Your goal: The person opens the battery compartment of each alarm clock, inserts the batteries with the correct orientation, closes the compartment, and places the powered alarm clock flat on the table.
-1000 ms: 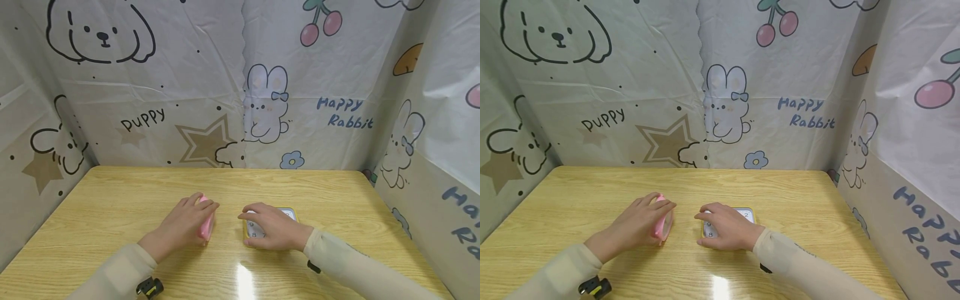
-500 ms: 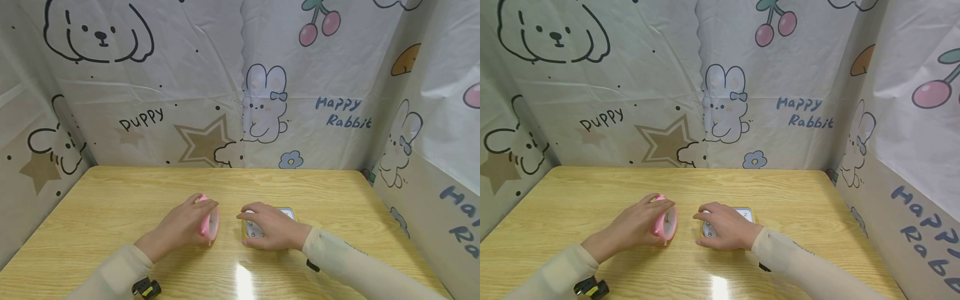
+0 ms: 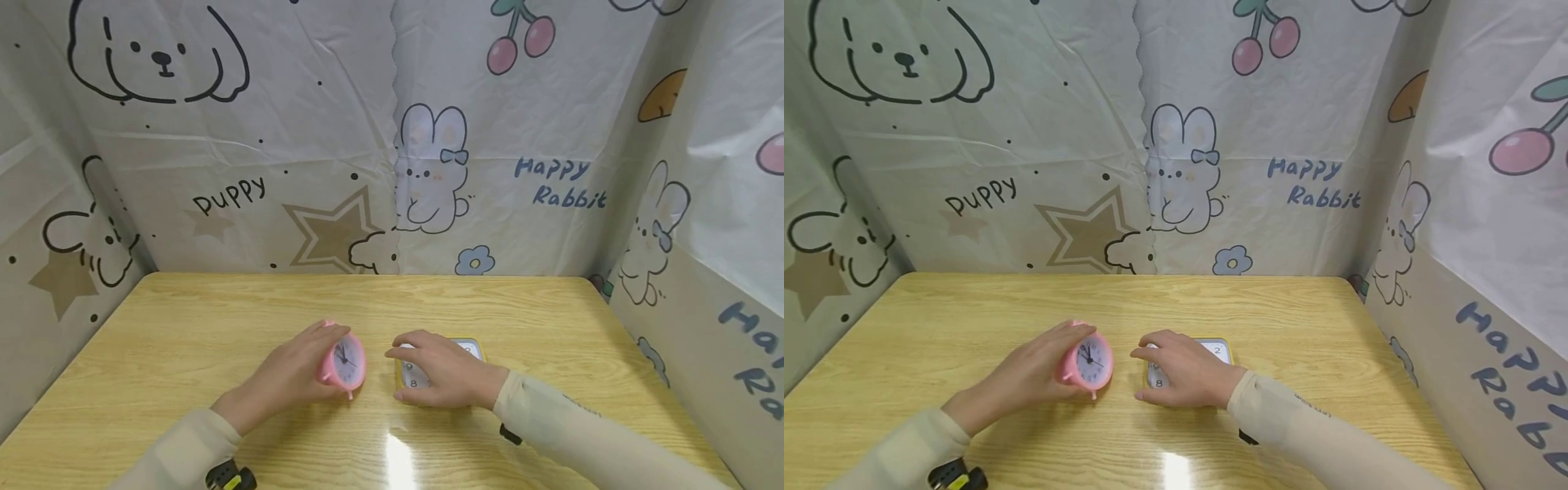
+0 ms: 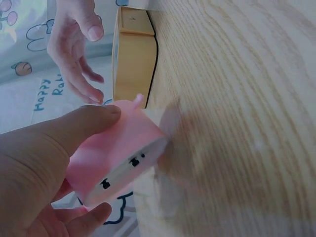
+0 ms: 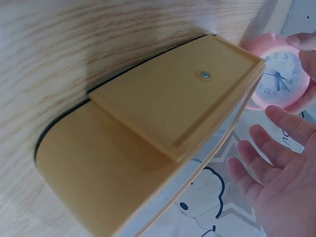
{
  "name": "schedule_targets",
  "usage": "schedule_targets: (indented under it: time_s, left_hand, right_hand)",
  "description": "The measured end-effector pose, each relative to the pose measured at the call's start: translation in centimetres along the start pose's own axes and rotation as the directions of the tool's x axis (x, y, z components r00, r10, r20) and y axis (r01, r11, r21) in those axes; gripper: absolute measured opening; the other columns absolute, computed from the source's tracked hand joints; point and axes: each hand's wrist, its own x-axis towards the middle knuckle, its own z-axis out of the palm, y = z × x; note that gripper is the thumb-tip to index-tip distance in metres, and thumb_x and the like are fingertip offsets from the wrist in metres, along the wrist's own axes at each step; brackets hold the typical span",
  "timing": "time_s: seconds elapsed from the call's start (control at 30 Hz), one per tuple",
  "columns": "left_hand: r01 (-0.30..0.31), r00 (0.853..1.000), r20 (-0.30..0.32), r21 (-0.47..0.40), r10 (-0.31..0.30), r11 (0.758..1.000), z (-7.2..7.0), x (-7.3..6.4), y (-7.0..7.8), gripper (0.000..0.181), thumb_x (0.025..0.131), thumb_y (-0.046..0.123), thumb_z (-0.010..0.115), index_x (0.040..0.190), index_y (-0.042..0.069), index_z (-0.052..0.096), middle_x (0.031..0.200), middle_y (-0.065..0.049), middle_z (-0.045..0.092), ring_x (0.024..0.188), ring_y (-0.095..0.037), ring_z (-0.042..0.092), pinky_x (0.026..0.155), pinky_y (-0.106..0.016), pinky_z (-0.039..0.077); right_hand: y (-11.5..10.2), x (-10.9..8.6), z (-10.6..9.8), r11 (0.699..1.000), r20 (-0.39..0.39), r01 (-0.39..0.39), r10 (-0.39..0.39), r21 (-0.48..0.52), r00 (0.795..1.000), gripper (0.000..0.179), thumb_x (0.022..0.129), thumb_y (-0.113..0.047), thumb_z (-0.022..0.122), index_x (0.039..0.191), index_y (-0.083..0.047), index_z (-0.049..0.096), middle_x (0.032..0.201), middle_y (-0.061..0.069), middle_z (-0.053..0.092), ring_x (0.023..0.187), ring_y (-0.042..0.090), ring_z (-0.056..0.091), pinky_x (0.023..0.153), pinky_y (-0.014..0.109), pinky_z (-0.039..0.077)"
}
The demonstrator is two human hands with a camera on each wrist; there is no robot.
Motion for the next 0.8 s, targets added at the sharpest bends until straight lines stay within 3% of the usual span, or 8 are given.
schedule_targets:
  time_s: [0.23, 0.57, 0.8]
  left_hand:
    - [0.039, 0.999, -0.007, -0.021, -0.039, 0.999, 0.4, -0.2, -0.3, 0.096, 0.068, 0.039, 0.092, 0.148, 0.008, 0.049, 0.149, -0.015, 0.054, 0.135, -0.036, 0.054, 0.102, -0.059, 0.051]
    - [0.074, 0.997, -0.010, -0.077, -0.075, 0.994, 0.5, -0.5, -0.5, 0.096, 0.067, 0.039, 0.093, 0.147, 0.006, 0.051, 0.147, -0.016, 0.056, 0.133, -0.040, 0.054, 0.103, -0.062, 0.049]
    - [0.064, 0.998, -0.005, -0.094, -0.064, 0.994, 1.1, -0.6, -0.7, 0.092, 0.068, 0.046, 0.091, 0.143, 0.007, 0.055, 0.143, -0.013, 0.060, 0.133, -0.038, 0.054, 0.104, -0.061, 0.049]
  right_hand:
    - [-0.7, 0.3, 0.1, 1.000, -0.033, 0.006, -0.006, 0.007, 0.999, 0.059, 0.093, -0.050, 0.067, 0.142, -0.019, 0.057, 0.145, 0.000, 0.055, 0.137, 0.017, 0.050, 0.115, 0.039, 0.044]
    - [-1.1, 0.8, 0.7, 1.000, -0.043, -0.022, 0.021, -0.007, 0.999, 0.059, 0.095, -0.050, 0.065, 0.143, -0.017, 0.057, 0.145, 0.003, 0.057, 0.136, 0.019, 0.053, 0.113, 0.041, 0.046]
    - [-1.5, 1.4, 1.0, 1.000, -0.036, -0.021, 0.021, -0.002, 0.999, 0.059, 0.096, -0.049, 0.063, 0.145, -0.016, 0.055, 0.144, 0.005, 0.058, 0.134, 0.021, 0.055, 0.113, 0.041, 0.046]
